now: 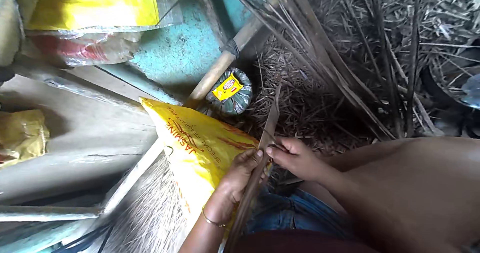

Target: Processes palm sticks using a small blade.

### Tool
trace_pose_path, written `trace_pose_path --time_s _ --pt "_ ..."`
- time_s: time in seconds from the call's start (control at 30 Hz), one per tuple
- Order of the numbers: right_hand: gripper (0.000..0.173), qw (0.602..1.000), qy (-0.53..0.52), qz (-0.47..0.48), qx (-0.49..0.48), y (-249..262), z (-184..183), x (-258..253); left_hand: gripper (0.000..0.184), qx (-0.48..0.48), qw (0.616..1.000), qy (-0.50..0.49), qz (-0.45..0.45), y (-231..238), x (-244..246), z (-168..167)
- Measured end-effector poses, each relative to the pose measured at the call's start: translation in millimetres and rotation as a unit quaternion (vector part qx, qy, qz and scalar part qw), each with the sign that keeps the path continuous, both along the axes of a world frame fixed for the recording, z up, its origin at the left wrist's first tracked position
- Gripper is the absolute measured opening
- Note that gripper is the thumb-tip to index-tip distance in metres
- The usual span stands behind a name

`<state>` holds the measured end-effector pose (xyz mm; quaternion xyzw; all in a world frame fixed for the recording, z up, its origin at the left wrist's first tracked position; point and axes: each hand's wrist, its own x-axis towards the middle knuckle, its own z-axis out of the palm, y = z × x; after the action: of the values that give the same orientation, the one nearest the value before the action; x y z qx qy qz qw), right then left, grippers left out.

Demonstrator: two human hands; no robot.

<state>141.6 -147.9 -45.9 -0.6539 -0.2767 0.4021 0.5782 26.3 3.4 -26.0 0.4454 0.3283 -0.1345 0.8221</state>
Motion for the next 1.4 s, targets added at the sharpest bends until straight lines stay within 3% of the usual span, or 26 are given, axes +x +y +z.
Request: trace_pose_path --time_s 0.13,0.23,0.37,0.57,0.77,1.03,1.13,1.23,1.4 --pt "0.06 0.969 -0.224 0.097 -0.046 -13.0 -4.6 4.4 0.023 0.046 0.998 0.018 0.046 -2.8 6.0 -2.2" --pt "0.056 0.922 -0.365 0.13 -0.013 -10.7 -5.3 -12.1 0.026 0.096 0.995 0.011 0.03 -6.7 7.2 1.8" --pt "0.055 0.862 -0.503 0.062 0.0 -5.2 -20.3 -13.0 0.03 0.081 0.996 0.028 0.038 -9.7 6.4 4.3" --pt "0.055 0.846 -0.521 -0.072 -0.085 -9.5 -34.0 16.1 0.03 0.049 0.998 0.001 0.032 -10.5 2.9 1.3" --pt "0.056 0.847 -0.532 -0.022 0.005 -1.6 -31.4 -10.7 0.028 0.032 0.998 0.015 0.05 -12.4 0.5 1.1" --pt "0.051 0.851 -0.485 -0.15 -0.132 -21.8 -38.1 54.2 0.035 0.008 1.0 0.008 -0.016 -16.3 -14.5 -1.8" --pt "0.053 0.889 -0.446 -0.084 -0.064 -19.8 -28.3 32.4 0.035 0.018 1.0 0.005 -0.025 -14.8 -12.2 -4.2" --pt "0.055 0.883 -0.469 -0.022 -0.005 -11.2 -39.0 10.8 0.034 0.018 0.999 0.004 -0.03 -14.9 -10.4 -1.6" --pt "0.054 0.871 -0.462 -0.107 -0.125 -24.4 -47.2 59.1 0.034 -0.005 0.999 0.016 -0.047 -17.6 -21.8 2.4"
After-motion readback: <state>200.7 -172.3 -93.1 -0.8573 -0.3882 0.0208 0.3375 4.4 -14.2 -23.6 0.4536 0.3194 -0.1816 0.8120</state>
